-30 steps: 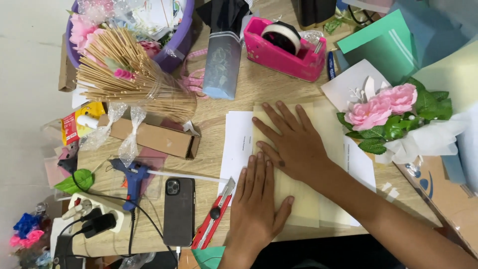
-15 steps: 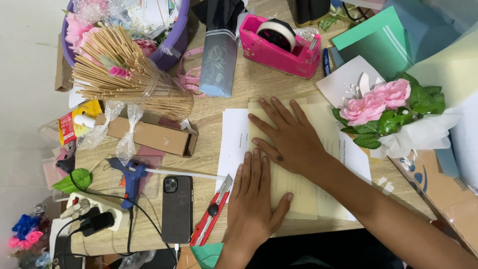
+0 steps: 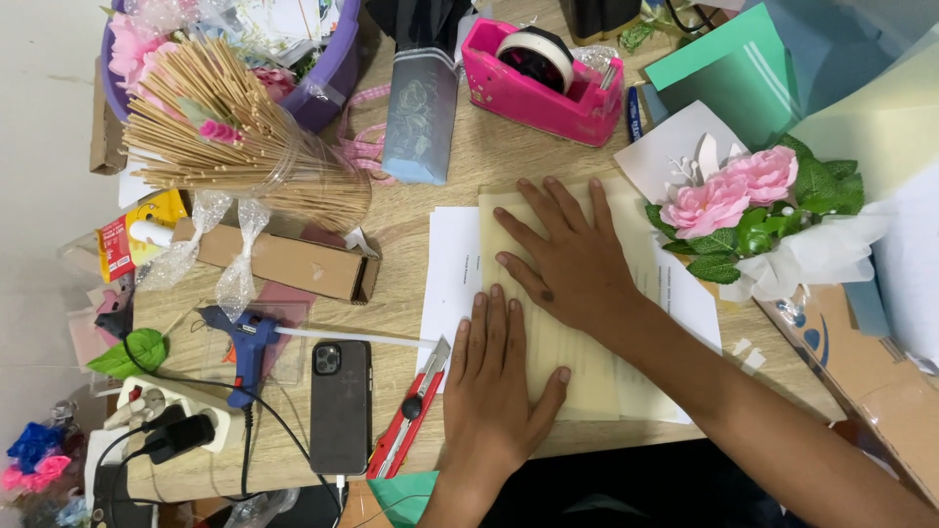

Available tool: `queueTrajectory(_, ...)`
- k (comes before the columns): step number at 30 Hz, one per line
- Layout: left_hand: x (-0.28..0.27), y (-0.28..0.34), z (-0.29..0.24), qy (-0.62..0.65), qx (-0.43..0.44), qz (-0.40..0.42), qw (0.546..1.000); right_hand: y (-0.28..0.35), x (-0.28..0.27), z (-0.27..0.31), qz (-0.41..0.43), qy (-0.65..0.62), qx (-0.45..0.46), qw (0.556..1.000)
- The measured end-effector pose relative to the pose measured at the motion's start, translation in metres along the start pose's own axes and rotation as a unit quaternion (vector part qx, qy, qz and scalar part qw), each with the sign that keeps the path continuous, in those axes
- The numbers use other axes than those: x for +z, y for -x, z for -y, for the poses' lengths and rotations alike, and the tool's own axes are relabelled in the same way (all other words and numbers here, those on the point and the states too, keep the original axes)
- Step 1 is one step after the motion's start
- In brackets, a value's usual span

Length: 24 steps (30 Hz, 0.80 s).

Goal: The person uses a red utility knife to cut a stack of yellow paper on a cluttered wooden table. They hold the paper steady with one hand while slicing along the edge with the other, then lift the cut sheet to reveal the result.

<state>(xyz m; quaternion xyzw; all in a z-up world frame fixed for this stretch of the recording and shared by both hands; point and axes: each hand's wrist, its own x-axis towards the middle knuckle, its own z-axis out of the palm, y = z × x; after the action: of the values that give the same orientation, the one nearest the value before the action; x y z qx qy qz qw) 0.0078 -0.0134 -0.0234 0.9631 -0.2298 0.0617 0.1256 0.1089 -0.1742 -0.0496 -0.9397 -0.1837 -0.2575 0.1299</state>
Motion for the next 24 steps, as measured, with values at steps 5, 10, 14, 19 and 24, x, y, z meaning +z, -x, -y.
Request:
queueTrajectory(5, 0.002, 0.000, 0.000, -0.028, -0.003, -0.007, 1.000, 0.015, -0.009, 0.000, 0.095, 0.012, 0.002, 0.995)
queueTrajectory(10, 0.002, 0.000, 0.000, -0.026, -0.010, 0.011, 1.000, 0.032, -0.030, 0.003, 0.094, 0.018, -0.002, 0.995)
queueTrajectory(14, -0.004, -0.003, -0.002, 0.001, -0.003, 0.008, 1.000, 0.034, -0.031, -0.001, 0.084, 0.001, 0.009, 0.996)
queueTrajectory(19, -0.006, -0.002, -0.002, 0.004, -0.005, 0.010, 1.000, 0.034, -0.032, -0.001, 0.086, 0.010, 0.004, 0.996)
queueTrajectory(24, -0.008, -0.003, -0.002, 0.024, -0.001, 0.004, 1.000, 0.034, -0.034, 0.000, 0.083, -0.008, 0.018, 0.996)
